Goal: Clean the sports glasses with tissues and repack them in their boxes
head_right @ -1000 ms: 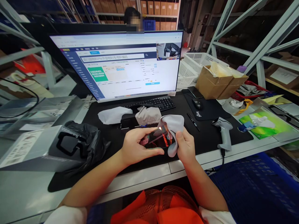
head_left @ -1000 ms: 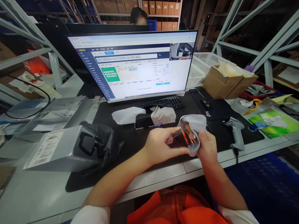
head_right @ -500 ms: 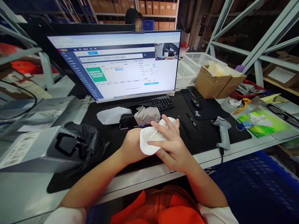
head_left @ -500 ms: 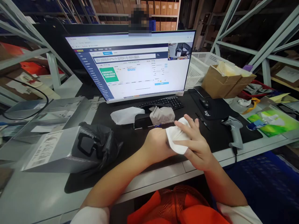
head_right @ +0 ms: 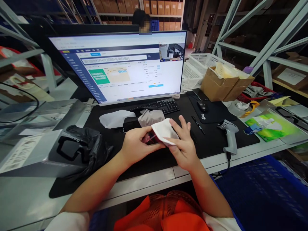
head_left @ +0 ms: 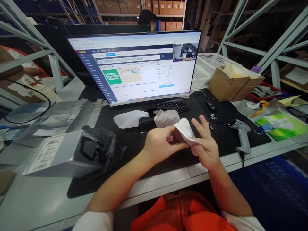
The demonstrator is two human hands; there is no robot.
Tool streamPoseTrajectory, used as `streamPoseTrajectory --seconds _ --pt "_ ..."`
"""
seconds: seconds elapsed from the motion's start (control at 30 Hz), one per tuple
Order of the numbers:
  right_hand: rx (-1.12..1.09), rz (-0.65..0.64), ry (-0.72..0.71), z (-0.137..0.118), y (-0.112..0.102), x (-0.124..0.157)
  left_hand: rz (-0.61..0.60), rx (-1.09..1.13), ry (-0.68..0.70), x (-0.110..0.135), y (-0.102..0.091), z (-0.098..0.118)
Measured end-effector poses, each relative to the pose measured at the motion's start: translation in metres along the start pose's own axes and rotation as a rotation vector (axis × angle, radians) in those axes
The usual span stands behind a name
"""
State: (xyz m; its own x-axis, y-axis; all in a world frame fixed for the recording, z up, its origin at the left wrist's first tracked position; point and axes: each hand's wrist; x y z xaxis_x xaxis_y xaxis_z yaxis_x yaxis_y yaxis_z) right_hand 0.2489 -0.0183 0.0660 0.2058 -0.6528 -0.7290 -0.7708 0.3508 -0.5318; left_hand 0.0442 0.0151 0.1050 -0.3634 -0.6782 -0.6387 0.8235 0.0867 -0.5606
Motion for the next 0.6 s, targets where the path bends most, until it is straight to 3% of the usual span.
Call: streamPoseTrajectory --seconds 0.17,0.3,0.4,0.5,0.6 --pt "-0.115 -0.008 0.033 0.006 0.007 0.003 0.033 -0.055 0.084 0.002 0.000 -0.002" --pt "-0.116 0.058 0.109 0.011 0.006 0.004 0.026 0.007 0.015 0.000 -0.002 -0.002" --pt "-0.176 0.035 0.075 0.006 0.008 0.006 0.001 0.027 -0.012 0.000 -0.001 0.000" --pt "-0.175 -0.011 0.023 0.002 0.008 0.001 0.004 0.014 0.030 0.002 0.001 0.001" --pt "-0.119 0.030 0.060 0.007 0.002 -0.012 0.065 0.022 0.125 0.002 0.001 -0.001"
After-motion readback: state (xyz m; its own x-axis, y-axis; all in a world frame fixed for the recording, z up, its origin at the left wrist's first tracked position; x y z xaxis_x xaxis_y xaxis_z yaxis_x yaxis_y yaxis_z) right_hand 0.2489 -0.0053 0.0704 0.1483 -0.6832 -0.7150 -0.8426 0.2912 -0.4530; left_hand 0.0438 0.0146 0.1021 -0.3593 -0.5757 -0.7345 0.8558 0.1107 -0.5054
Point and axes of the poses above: each hand's wrist, its own x-axis away from the middle knuckle, its own y-axis out of the palm, z = x × y, and after that the axes turned 9 degrees about x, right-handed
